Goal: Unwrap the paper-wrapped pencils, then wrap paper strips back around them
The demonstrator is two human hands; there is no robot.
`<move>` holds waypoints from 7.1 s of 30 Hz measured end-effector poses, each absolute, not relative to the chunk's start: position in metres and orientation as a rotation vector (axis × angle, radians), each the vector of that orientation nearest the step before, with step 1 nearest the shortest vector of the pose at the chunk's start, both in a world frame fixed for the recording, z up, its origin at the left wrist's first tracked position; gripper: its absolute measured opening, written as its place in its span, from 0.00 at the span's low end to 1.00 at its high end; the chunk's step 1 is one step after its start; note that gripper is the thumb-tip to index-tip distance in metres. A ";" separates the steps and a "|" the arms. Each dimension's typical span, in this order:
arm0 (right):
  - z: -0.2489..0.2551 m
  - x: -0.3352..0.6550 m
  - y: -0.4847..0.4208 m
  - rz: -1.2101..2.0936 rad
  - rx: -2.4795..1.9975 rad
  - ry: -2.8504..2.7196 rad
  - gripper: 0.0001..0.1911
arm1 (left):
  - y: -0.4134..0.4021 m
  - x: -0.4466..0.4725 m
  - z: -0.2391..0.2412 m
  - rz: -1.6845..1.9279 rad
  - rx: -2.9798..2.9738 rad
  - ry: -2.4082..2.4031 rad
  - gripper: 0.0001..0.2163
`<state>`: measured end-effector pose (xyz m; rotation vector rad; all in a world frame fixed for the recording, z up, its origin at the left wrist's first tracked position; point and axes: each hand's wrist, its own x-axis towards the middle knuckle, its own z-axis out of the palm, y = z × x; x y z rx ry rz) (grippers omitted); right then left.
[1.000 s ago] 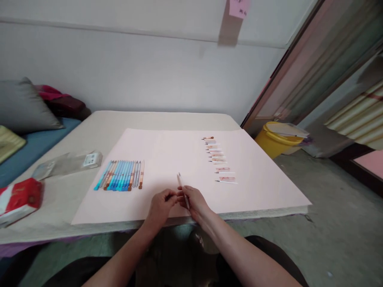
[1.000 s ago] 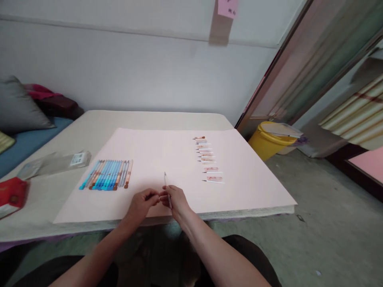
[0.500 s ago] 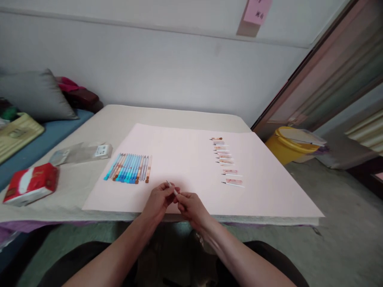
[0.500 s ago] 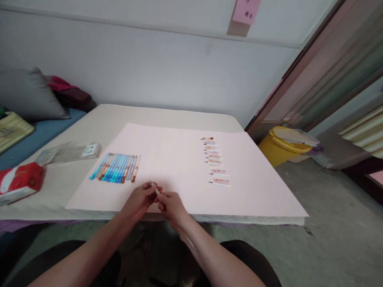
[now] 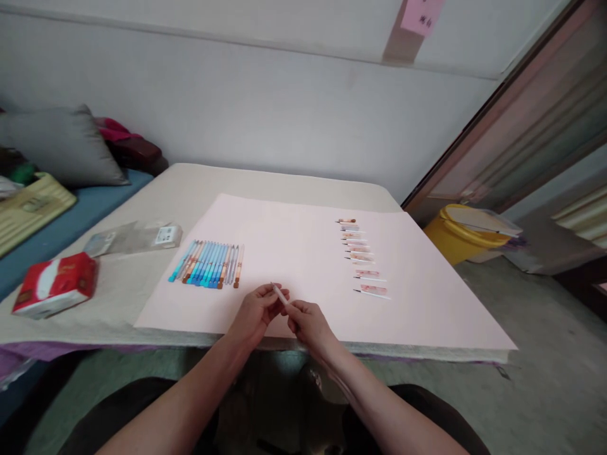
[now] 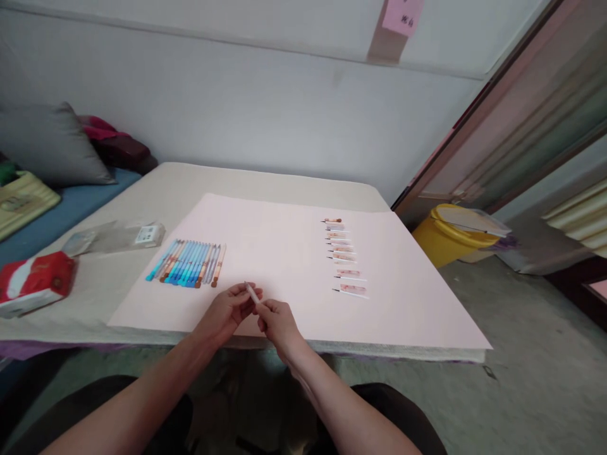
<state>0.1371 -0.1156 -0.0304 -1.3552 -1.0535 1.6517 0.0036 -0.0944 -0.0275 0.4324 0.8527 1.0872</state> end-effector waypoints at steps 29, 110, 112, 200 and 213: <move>-0.038 0.139 -0.116 1.497 -1.352 -1.254 0.14 | -0.094 0.003 -0.032 1.074 0.523 0.994 0.09; -0.025 0.154 -0.116 1.007 -1.515 -1.790 0.16 | -0.087 -0.004 -0.029 1.204 0.349 1.037 0.07; -0.022 0.157 -0.115 0.998 -1.512 -1.815 0.16 | -0.086 -0.004 -0.028 1.185 0.342 1.019 0.06; -0.018 0.164 -0.105 1.663 -1.286 -0.857 0.13 | -0.106 0.015 -0.037 0.909 0.426 0.973 0.05; -0.042 0.156 -0.100 1.119 -1.567 -1.656 0.11 | -0.120 0.027 -0.044 0.905 0.394 0.944 0.09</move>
